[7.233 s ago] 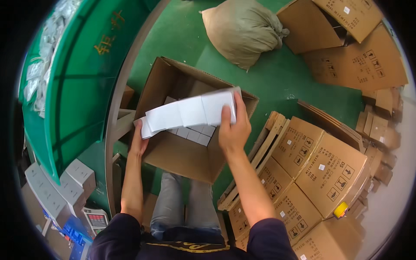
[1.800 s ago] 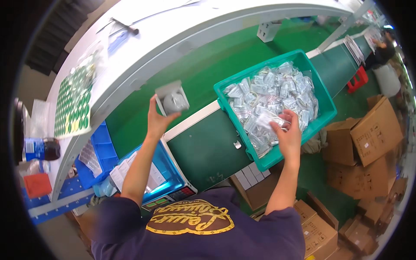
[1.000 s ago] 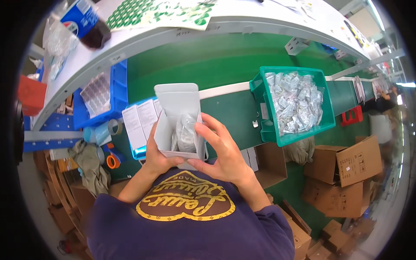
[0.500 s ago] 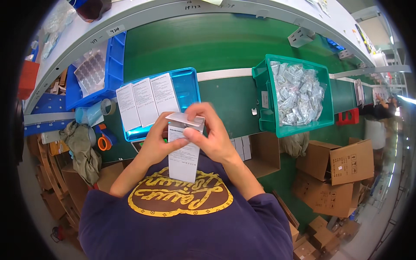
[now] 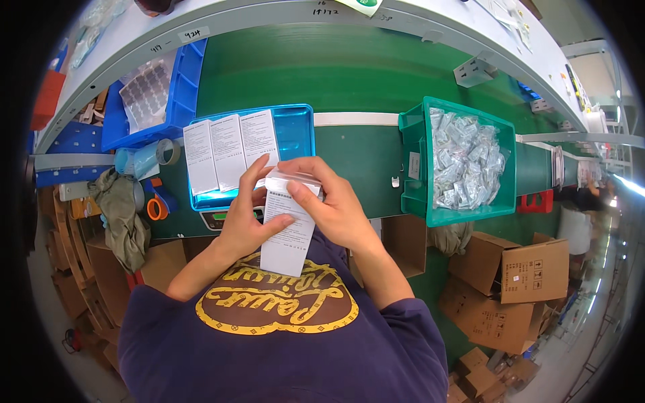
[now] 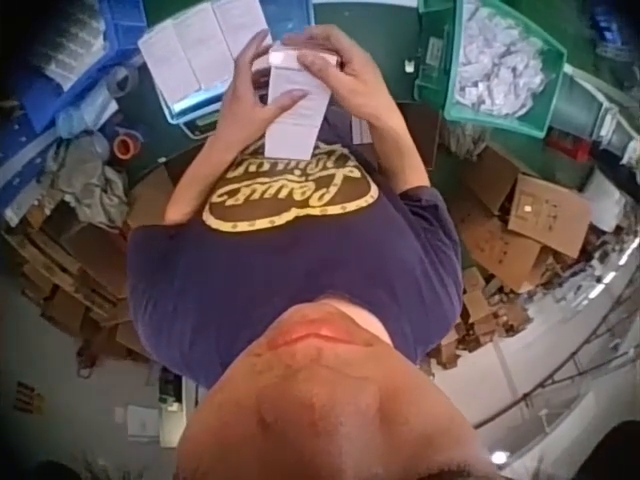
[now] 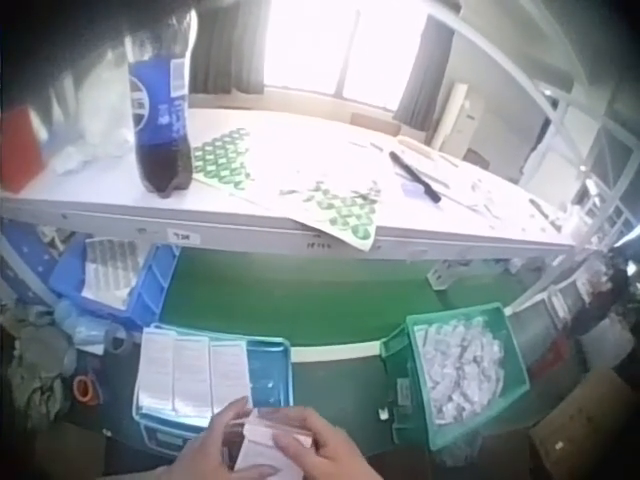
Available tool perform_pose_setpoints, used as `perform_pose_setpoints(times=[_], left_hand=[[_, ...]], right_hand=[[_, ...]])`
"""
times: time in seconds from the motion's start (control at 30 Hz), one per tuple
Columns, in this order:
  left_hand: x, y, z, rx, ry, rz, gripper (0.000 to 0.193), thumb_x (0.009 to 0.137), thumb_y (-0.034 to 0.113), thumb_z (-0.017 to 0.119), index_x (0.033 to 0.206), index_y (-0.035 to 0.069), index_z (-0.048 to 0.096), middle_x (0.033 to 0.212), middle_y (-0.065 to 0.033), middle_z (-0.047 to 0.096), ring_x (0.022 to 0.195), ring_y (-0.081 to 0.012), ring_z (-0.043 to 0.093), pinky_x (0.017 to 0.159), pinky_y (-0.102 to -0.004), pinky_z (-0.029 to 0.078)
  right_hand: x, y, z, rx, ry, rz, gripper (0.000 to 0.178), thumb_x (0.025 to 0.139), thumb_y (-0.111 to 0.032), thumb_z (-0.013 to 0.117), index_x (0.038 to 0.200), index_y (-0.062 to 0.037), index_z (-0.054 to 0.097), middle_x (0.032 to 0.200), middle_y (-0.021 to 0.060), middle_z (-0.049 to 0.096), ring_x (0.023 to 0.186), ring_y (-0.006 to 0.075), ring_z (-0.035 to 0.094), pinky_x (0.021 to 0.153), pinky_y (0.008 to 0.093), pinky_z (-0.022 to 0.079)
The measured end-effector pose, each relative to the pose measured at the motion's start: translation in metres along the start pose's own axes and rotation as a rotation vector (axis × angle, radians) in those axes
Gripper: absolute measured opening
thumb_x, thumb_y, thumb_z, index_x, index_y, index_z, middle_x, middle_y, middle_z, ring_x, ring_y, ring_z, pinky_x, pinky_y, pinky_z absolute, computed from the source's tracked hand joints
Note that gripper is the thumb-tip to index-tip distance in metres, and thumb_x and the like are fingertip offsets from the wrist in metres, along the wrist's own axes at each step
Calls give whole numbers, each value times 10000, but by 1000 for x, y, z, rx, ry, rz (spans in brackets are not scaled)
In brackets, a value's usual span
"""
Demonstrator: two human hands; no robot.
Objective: Packing small packaged items from a bin into individual white boxes, weighing them on a scale, and then organizing the boxes into a larger cardboard shipping carton.
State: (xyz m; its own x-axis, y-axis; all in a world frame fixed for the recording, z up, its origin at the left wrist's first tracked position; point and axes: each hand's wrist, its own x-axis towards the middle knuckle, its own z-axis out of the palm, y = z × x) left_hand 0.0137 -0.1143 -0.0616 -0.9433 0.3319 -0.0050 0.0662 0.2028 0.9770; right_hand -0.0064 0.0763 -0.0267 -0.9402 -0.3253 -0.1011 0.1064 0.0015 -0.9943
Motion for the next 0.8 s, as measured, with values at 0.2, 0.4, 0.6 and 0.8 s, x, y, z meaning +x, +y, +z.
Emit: perform_pose_setpoints(times=[0.2, 0.4, 0.6, 0.8], left_hand=[[-2, 2, -5, -24, 2, -40, 923, 774, 266, 792, 1498, 155, 232, 1331, -158, 472, 1061, -298, 628, 872, -381, 537], [-3, -13, -1, 38, -46, 17, 681, 851, 254, 715, 1439, 185, 379, 1304, -123, 488, 1108, -274, 594, 864, -360, 535], [6, -19, -14, 63, 31, -44, 597, 905, 304, 637, 1420, 133, 390, 1389, -166, 440, 1261, -347, 477, 1014, -409, 430], [29, -102, -95, 1201, 375, -48, 675, 884, 383, 622, 1453, 114, 377, 1522, -170, 308, 1439, -373, 197, 1142, -482, 233]], right_hand=[[0, 8, -8, -129, -57, 12, 401, 974, -264, 549, 1303, -35, 557, 1289, 154, 581, 1226, 224, 521, 1011, 362, 423], [-7, 18, -22, -326, -252, -107, 411, 918, -190, 609, 1292, -25, 566, 1350, 187, 525, 1319, 275, 441, 1065, 396, 370], [2, 59, 17, -17, 277, -198, 283, 906, -56, 593, 1181, 6, 567, 1217, 112, 561, 1185, 241, 533, 1001, 335, 418], [125, 121, -38, 191, 357, -63, 236, 987, -202, 515, 1091, -27, 633, 1003, 52, 645, 932, 118, 567, 834, 238, 443]])
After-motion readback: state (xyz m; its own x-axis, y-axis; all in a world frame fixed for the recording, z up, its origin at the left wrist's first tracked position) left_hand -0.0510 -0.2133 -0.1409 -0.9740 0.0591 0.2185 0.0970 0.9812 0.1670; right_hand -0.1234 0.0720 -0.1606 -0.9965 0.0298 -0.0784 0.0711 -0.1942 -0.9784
